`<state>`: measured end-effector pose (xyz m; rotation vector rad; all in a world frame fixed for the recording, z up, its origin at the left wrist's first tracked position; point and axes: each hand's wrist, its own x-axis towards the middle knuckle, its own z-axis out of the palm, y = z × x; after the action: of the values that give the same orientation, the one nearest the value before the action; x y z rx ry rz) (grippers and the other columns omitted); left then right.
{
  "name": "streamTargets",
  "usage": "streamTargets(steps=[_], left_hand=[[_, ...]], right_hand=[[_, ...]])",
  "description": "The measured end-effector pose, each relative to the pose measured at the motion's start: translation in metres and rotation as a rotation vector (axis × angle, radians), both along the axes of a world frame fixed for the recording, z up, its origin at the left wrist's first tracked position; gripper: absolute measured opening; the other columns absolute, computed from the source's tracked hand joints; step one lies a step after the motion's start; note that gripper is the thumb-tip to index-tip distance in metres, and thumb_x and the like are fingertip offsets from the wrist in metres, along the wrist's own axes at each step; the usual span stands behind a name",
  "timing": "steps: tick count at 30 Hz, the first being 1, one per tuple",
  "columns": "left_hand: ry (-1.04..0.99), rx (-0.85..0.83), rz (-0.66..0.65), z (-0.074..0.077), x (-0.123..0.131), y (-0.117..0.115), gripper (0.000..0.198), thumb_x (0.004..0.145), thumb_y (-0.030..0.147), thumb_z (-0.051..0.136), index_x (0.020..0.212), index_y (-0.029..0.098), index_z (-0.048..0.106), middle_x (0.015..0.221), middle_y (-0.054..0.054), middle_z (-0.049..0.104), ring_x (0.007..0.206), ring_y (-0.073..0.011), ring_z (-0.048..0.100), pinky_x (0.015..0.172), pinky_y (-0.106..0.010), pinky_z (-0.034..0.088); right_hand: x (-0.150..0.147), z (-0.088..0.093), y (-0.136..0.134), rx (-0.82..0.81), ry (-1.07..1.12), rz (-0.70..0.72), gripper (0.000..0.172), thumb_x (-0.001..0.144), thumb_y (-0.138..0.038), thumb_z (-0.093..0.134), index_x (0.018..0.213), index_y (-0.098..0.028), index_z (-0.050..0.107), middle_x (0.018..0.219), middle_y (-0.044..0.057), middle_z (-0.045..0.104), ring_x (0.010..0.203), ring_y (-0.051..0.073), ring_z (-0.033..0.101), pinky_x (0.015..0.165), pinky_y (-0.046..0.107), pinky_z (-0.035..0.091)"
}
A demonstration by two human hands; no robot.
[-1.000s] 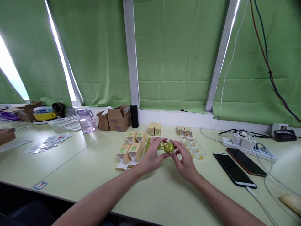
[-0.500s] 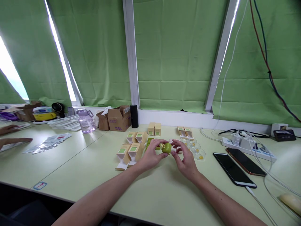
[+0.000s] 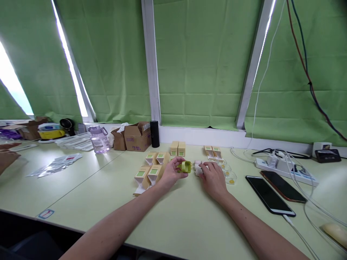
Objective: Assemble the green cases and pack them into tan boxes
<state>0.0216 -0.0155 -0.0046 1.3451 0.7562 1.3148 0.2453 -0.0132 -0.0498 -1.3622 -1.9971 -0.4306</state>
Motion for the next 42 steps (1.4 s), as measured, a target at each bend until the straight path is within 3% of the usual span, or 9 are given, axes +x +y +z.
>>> streamTargets(steps=[12,19,25,28,33,37,42], left_hand=[[0.060,0.050,-0.027,0.011,0.005,-0.014,0.057,0.057,0.011,0.088,0.105,0.020,0.058,0.115,-0.010,0.076,0.104,-0.0227,0.069,0.083,-0.032,0.055],[0.082,0.066,0.008,0.009,0.004,-0.013,0.057,0.059,0.014,0.090,0.106,0.021,0.058,0.116,-0.009,0.075,0.100,-0.0209,0.069,0.083,-0.032,0.055],[0.074,0.075,0.054,0.010,0.003,-0.013,0.057,0.060,0.015,0.090,0.107,0.021,0.059,0.115,-0.008,0.076,0.097,-0.0202,0.070,0.084,-0.032,0.054],[0.062,0.077,0.082,0.010,0.003,-0.012,0.058,0.061,0.017,0.091,0.109,0.021,0.058,0.116,-0.008,0.076,0.096,-0.0196,0.070,0.085,-0.033,0.055],[0.057,0.089,0.081,0.008,0.002,-0.009,0.060,0.060,0.019,0.092,0.109,0.021,0.058,0.116,-0.008,0.075,0.096,-0.0199,0.070,0.086,-0.034,0.055],[0.061,0.097,0.073,0.008,0.002,-0.010,0.058,0.062,0.018,0.091,0.110,0.022,0.058,0.118,-0.009,0.076,0.098,-0.0204,0.070,0.085,-0.033,0.054],[0.070,0.088,0.060,0.009,0.002,-0.011,0.059,0.062,0.017,0.091,0.111,0.021,0.058,0.118,-0.010,0.077,0.095,-0.0201,0.070,0.085,-0.034,0.054]], right_hand=[[-0.003,0.000,0.000,0.007,-0.078,0.009,0.022,0.089,-0.012,0.069,0.104,-0.027,0.074,0.122,0.013,0.065,0.123,0.036,0.048,0.098,0.050,0.042],[-0.003,-0.001,0.000,0.009,-0.062,0.008,0.022,0.089,-0.011,0.066,0.105,-0.024,0.072,0.118,0.014,0.064,0.119,0.035,0.049,0.098,0.049,0.043],[-0.006,0.005,-0.003,0.025,0.361,0.139,0.017,0.099,-0.032,0.059,0.111,-0.023,0.067,0.118,0.013,0.064,0.115,0.033,0.051,0.098,0.050,0.044],[-0.008,0.012,-0.010,-0.028,0.669,0.248,0.027,0.101,-0.049,0.055,0.105,-0.024,0.066,0.112,0.009,0.065,0.110,0.031,0.053,0.097,0.049,0.045],[-0.013,0.019,-0.021,-0.267,1.159,0.536,0.042,0.096,-0.063,0.059,0.104,-0.023,0.068,0.093,0.005,0.067,0.083,0.022,0.059,0.075,0.036,0.050],[-0.017,0.022,-0.023,-0.423,1.424,0.656,0.042,0.084,-0.062,0.076,0.096,-0.022,0.072,0.085,0.004,0.069,0.069,0.018,0.058,0.060,0.031,0.046],[-0.017,0.025,-0.025,-0.519,1.471,0.713,0.046,0.073,-0.054,0.088,0.099,-0.020,0.071,0.094,0.009,0.075,0.080,0.023,0.066,0.062,0.033,0.050]])
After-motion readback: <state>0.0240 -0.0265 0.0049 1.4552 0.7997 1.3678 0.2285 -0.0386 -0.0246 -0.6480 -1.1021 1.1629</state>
